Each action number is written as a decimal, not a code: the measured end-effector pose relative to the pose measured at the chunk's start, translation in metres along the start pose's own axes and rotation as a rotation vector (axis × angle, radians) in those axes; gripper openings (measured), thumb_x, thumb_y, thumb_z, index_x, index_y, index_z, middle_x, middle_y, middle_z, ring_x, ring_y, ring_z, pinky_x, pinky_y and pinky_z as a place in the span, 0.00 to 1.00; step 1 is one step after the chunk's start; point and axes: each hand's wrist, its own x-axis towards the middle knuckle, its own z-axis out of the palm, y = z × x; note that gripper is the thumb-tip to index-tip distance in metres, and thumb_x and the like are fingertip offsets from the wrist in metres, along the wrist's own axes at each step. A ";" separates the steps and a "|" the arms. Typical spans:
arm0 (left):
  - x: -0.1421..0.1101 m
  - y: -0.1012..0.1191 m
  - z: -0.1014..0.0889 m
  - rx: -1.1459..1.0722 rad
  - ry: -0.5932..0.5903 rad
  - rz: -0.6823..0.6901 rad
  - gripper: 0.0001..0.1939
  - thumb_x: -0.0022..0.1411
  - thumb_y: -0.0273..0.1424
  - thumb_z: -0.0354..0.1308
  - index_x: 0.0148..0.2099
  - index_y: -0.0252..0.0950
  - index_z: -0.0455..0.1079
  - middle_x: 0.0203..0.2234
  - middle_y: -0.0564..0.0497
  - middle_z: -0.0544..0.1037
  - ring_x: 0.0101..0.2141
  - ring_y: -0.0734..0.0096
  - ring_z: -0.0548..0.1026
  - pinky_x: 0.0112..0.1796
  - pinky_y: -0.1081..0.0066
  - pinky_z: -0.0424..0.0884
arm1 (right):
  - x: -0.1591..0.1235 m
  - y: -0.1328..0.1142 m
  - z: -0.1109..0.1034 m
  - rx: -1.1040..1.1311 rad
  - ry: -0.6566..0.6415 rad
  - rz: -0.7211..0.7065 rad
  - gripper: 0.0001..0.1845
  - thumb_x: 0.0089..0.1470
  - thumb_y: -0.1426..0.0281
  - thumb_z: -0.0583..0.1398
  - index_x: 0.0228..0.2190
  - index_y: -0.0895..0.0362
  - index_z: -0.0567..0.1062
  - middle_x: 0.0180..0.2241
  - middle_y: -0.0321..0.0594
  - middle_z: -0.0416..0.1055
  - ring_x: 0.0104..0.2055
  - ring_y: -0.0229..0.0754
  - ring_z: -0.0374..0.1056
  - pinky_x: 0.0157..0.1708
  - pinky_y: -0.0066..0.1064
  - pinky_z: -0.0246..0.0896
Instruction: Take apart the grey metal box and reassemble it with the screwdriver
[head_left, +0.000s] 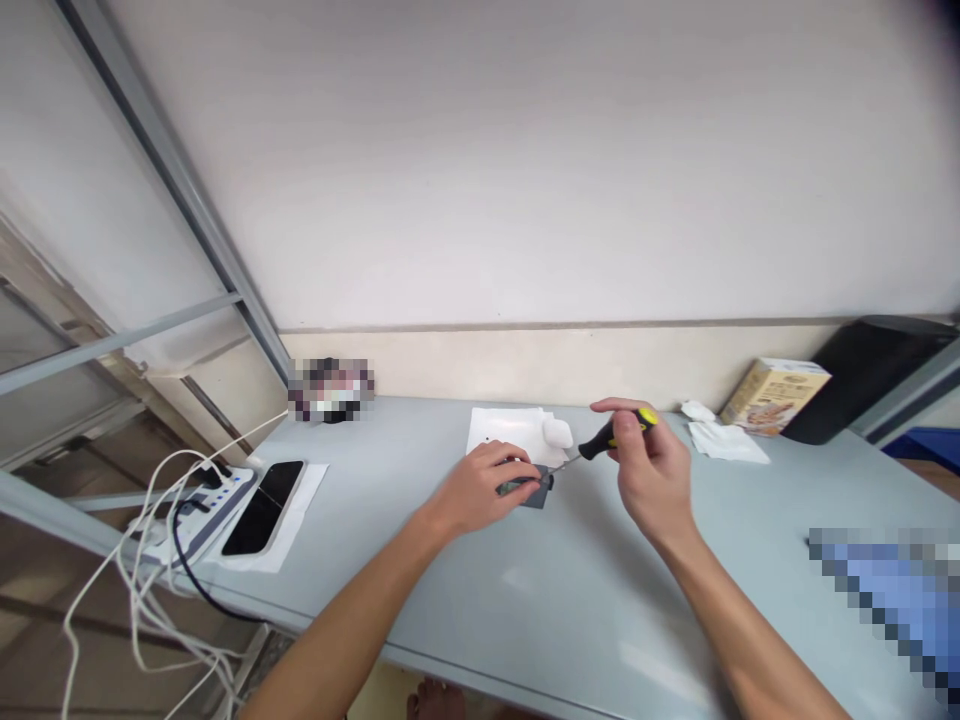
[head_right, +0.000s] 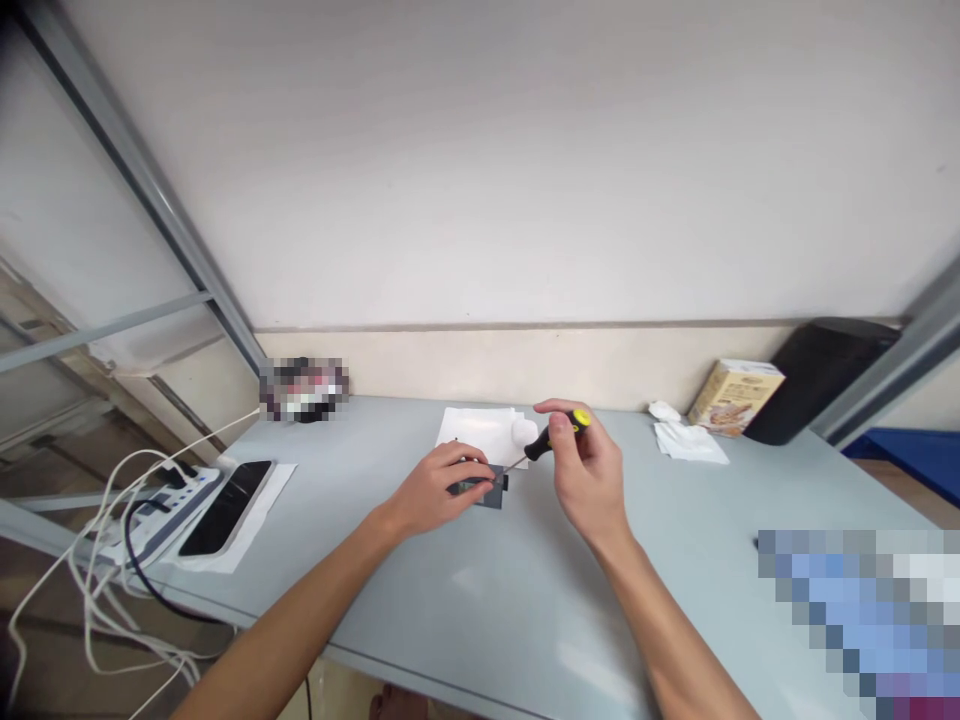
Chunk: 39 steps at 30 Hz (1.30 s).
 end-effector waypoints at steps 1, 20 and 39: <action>0.000 0.000 0.000 0.004 0.000 0.004 0.11 0.75 0.34 0.57 0.45 0.39 0.80 0.43 0.45 0.81 0.42 0.67 0.79 0.51 0.62 0.74 | -0.001 0.000 0.000 0.001 -0.022 0.005 0.25 0.65 0.46 0.57 0.43 0.54 0.79 0.26 0.34 0.65 0.26 0.38 0.63 0.28 0.29 0.61; 0.001 0.001 -0.002 0.033 -0.029 -0.004 0.09 0.74 0.33 0.57 0.44 0.39 0.79 0.43 0.47 0.81 0.41 0.68 0.78 0.51 0.63 0.73 | 0.006 -0.002 0.002 0.166 -0.170 -0.110 0.25 0.70 0.49 0.53 0.59 0.50 0.69 0.41 0.43 0.78 0.30 0.41 0.65 0.33 0.36 0.65; -0.003 -0.004 0.003 0.046 0.050 0.062 0.09 0.74 0.33 0.58 0.45 0.38 0.79 0.45 0.45 0.81 0.44 0.67 0.79 0.51 0.62 0.74 | 0.004 -0.014 -0.002 0.201 -0.342 -0.029 0.21 0.67 0.49 0.57 0.51 0.49 0.76 0.40 0.43 0.77 0.38 0.44 0.72 0.40 0.38 0.70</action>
